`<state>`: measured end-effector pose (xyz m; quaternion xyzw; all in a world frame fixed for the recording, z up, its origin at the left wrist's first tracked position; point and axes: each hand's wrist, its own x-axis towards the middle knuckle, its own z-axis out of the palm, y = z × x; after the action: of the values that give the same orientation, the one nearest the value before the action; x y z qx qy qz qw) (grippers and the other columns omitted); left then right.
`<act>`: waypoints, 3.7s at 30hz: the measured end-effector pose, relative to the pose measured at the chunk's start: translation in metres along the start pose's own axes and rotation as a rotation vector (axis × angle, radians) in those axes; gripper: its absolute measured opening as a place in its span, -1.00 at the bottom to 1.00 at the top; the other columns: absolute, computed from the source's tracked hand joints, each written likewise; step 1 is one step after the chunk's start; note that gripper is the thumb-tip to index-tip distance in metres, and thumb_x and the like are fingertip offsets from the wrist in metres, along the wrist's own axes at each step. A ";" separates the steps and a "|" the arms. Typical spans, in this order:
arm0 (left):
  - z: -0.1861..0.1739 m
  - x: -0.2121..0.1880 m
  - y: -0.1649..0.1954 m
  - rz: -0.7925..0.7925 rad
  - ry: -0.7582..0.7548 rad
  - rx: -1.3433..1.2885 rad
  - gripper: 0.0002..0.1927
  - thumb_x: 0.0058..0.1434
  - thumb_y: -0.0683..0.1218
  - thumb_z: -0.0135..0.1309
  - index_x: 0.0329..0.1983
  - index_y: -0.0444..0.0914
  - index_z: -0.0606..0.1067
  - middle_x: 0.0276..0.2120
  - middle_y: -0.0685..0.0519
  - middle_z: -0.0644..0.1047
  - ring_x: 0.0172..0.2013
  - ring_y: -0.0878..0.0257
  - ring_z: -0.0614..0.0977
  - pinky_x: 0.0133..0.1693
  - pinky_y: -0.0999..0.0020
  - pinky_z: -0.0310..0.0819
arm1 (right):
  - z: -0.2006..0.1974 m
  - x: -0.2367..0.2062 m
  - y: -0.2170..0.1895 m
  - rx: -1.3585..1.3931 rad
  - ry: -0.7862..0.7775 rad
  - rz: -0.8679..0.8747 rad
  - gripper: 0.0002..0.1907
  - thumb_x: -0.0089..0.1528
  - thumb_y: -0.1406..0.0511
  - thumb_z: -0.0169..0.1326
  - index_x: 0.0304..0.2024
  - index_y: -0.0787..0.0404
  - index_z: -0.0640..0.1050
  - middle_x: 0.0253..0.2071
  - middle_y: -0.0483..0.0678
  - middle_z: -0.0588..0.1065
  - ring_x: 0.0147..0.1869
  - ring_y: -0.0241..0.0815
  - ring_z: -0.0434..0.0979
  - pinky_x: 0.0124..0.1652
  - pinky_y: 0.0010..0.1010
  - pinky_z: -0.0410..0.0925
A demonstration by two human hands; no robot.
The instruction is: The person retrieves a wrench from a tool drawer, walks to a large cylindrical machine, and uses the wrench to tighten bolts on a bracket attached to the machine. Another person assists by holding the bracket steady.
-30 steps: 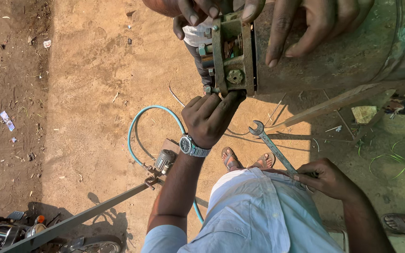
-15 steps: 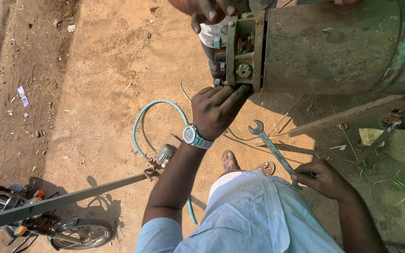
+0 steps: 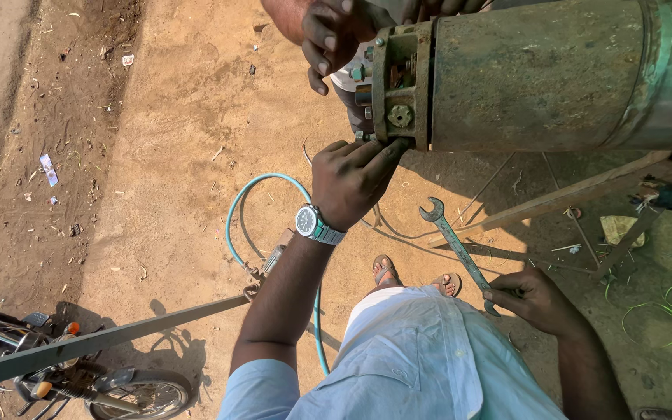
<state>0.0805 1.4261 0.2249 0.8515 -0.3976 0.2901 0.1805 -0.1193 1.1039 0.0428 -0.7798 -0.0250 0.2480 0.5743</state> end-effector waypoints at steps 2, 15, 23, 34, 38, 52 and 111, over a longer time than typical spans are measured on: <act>0.001 0.001 0.001 0.001 0.019 -0.002 -0.81 0.36 -0.08 0.21 0.01 -0.15 0.59 -0.24 0.10 0.69 -0.30 0.28 0.74 -0.40 0.36 0.47 | 0.002 -0.002 0.005 0.033 0.005 -0.015 -0.78 0.15 0.34 0.26 -0.55 0.37 0.63 -0.71 -0.15 0.40 -0.56 -0.42 0.26 -0.53 -0.43 0.22; 0.002 0.002 0.013 -0.033 0.003 -0.035 -0.76 0.31 -0.11 0.23 0.01 -0.26 0.60 -0.42 0.09 0.65 -0.43 0.26 0.70 -0.45 0.31 0.49 | 0.006 0.008 0.007 0.047 0.025 -0.061 -0.73 0.17 0.30 0.26 -0.56 0.37 0.61 -0.69 -0.17 0.34 -0.53 -0.43 0.21 -0.52 -0.43 0.18; 0.003 0.001 0.013 -0.052 0.047 -0.030 -0.76 0.36 -0.06 0.21 0.02 -0.25 0.54 -0.33 0.05 0.66 -0.37 0.23 0.70 -0.33 0.31 0.59 | 0.005 0.013 0.003 0.061 0.025 -0.161 -0.75 0.18 0.28 0.26 -0.54 0.33 0.64 -0.69 -0.18 0.34 -0.55 -0.41 0.21 -0.53 -0.43 0.15; 0.024 -0.084 0.071 -0.506 0.171 -0.521 -0.89 0.24 -0.24 0.24 -0.18 -0.25 0.58 -0.60 0.10 0.50 -0.64 0.34 0.50 -0.56 0.42 0.28 | 0.030 0.023 0.006 0.936 -0.198 -0.241 -0.68 0.37 0.14 0.05 -0.24 0.29 0.55 -0.41 -0.10 0.40 -0.32 -0.30 0.36 -0.32 -0.40 0.28; 0.060 -0.129 0.105 -0.640 -0.154 -0.684 -0.91 0.24 -0.18 0.25 -0.20 -0.22 0.59 -0.57 0.10 0.49 -0.63 0.30 0.51 -0.53 0.40 0.32 | 0.058 0.054 -0.001 1.370 -0.037 -0.140 -0.67 0.46 0.13 -0.01 -0.32 0.19 0.44 -0.33 -0.11 0.36 -0.22 -0.28 0.35 -0.14 -0.38 0.28; 0.092 -0.140 0.107 -0.317 -0.307 -0.547 -0.71 0.24 -0.09 0.24 0.04 -0.10 0.59 -0.07 0.05 0.58 -0.28 0.19 0.68 -0.32 0.28 0.59 | 0.081 0.084 -0.009 1.556 0.120 -0.038 -0.67 0.49 0.15 -0.11 -0.09 0.26 0.55 -0.09 0.00 0.55 0.06 -0.14 0.56 0.04 -0.34 0.42; 0.009 -0.010 0.046 -0.244 0.182 0.278 -0.73 0.30 -0.08 0.35 0.04 -0.04 0.63 0.18 0.09 0.39 0.13 0.14 0.37 0.12 0.13 0.11 | 0.058 0.061 -0.024 1.505 0.243 -0.172 -0.72 0.44 0.19 0.04 -0.35 0.12 0.55 -0.36 -0.18 0.42 -0.13 -0.25 0.47 0.00 -0.33 0.38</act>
<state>0.0426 1.3987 0.2155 0.8804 -0.2297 0.3940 0.1300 -0.0841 1.1830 0.0306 -0.1957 0.1533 0.0649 0.9664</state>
